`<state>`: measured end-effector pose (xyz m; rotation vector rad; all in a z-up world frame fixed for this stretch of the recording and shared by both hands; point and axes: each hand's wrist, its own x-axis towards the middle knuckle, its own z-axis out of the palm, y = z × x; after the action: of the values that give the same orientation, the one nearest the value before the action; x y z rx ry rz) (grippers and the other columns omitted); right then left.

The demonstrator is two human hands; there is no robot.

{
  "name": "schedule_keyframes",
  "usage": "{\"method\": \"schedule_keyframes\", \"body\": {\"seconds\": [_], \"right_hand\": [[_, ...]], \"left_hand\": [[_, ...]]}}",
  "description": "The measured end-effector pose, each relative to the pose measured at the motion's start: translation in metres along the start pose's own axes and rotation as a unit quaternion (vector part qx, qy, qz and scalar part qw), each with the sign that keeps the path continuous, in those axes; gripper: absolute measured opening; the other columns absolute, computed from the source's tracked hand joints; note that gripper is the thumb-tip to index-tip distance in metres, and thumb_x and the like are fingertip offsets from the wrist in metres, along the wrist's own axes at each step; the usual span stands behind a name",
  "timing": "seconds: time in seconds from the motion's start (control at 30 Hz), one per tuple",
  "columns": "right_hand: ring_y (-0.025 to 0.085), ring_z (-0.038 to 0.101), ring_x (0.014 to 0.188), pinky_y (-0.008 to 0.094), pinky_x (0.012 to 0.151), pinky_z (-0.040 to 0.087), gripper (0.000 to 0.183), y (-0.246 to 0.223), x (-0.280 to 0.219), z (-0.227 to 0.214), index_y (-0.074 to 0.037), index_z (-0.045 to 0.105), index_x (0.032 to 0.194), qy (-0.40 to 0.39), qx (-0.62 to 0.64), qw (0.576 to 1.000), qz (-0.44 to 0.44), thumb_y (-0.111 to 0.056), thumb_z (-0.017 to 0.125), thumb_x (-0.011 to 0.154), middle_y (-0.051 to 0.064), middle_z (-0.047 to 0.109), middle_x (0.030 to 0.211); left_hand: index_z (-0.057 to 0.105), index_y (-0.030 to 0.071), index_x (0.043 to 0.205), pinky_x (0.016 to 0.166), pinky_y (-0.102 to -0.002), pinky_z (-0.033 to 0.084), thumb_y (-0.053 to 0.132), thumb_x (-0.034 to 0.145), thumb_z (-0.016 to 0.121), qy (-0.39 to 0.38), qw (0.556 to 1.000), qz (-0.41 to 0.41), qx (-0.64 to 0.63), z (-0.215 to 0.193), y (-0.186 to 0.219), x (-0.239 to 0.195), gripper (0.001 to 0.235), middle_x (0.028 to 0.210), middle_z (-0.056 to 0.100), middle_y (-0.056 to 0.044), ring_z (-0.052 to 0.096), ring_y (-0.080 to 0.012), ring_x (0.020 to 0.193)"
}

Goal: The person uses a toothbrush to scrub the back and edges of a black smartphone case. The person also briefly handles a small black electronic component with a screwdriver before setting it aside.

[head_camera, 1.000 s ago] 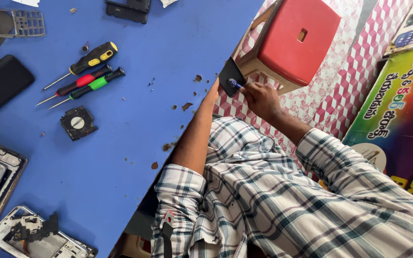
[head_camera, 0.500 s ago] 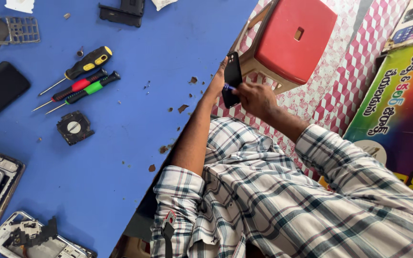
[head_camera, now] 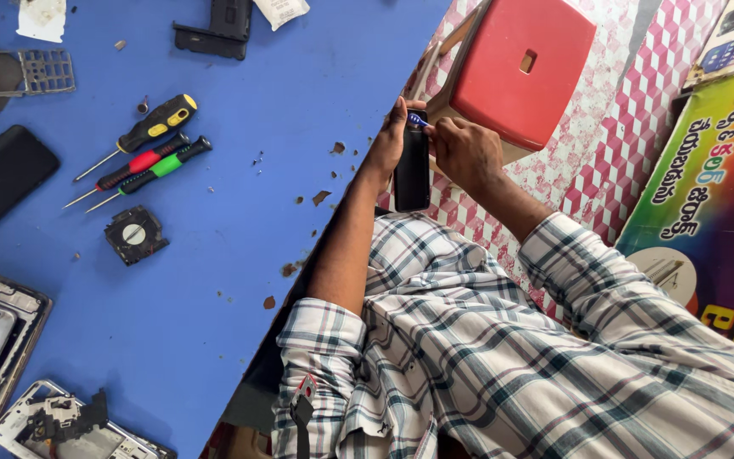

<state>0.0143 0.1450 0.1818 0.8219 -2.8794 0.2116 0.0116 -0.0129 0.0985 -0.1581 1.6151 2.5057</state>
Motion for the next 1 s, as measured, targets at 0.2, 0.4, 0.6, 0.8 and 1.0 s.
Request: {"method": "schedule_keyframes", "body": {"seconds": [0.2,0.4,0.6,0.8,1.0], "right_hand": [[0.023,0.061,0.059,0.04,0.053,0.05,0.034,-0.002,0.006,0.008,-0.009,0.06,0.081,0.062,0.013,0.996,-0.064,-0.029,0.062,0.108,0.006,0.06,0.071],[0.023,0.058,0.066,0.04,0.061,0.047,0.029,0.02,-0.007,0.008,-0.01,0.059,0.083,0.106,0.002,0.991,-0.076,-0.024,0.065,0.108,0.004,0.056,0.074],[0.019,0.058,0.073,0.039,0.071,0.04,0.017,0.017,-0.001,-0.001,-0.009,0.07,0.098,0.118,0.012,0.99,-0.08,-0.024,0.069,0.106,0.002,0.059,0.081],[0.016,0.059,0.082,0.037,0.079,0.036,0.015,0.019,0.017,-0.014,-0.015,0.074,0.096,0.105,0.029,0.986,-0.129,-0.029,0.079,0.099,-0.004,0.062,0.086],[0.016,0.059,0.083,0.037,0.083,0.037,0.011,0.033,0.022,-0.026,-0.016,0.073,0.093,0.041,0.021,0.982,-0.183,-0.024,0.081,0.095,-0.003,0.064,0.087]], "left_hand": [[0.076,0.005,0.118,0.087,-0.024,0.052,0.068,0.107,0.021,0.017,0.995,0.007,0.103,0.0,0.0,0.004,0.085,0.107,0.076,-0.006,0.067,-0.0104,0.097],[0.067,0.005,0.124,0.071,-0.03,0.06,0.063,0.104,0.02,-0.034,0.998,-0.057,-0.018,0.002,0.016,-0.01,0.077,0.087,0.074,-0.006,0.071,-0.0157,0.073],[0.065,0.009,0.128,0.074,-0.029,0.06,0.059,0.105,0.019,-0.073,0.994,-0.054,-0.059,0.001,0.021,-0.007,0.072,0.087,0.075,-0.007,0.072,-0.0147,0.077],[0.071,0.008,0.129,0.081,-0.029,0.058,0.062,0.104,0.018,-0.055,0.992,-0.117,-0.009,-0.002,0.009,-0.003,0.079,0.09,0.076,-0.009,0.072,-0.0169,0.084],[0.071,0.006,0.134,0.107,-0.032,0.043,0.072,0.1,0.018,-0.079,0.988,-0.053,0.118,-0.002,0.016,-0.005,0.092,0.131,0.069,-0.01,0.059,-0.0199,0.127]]}}
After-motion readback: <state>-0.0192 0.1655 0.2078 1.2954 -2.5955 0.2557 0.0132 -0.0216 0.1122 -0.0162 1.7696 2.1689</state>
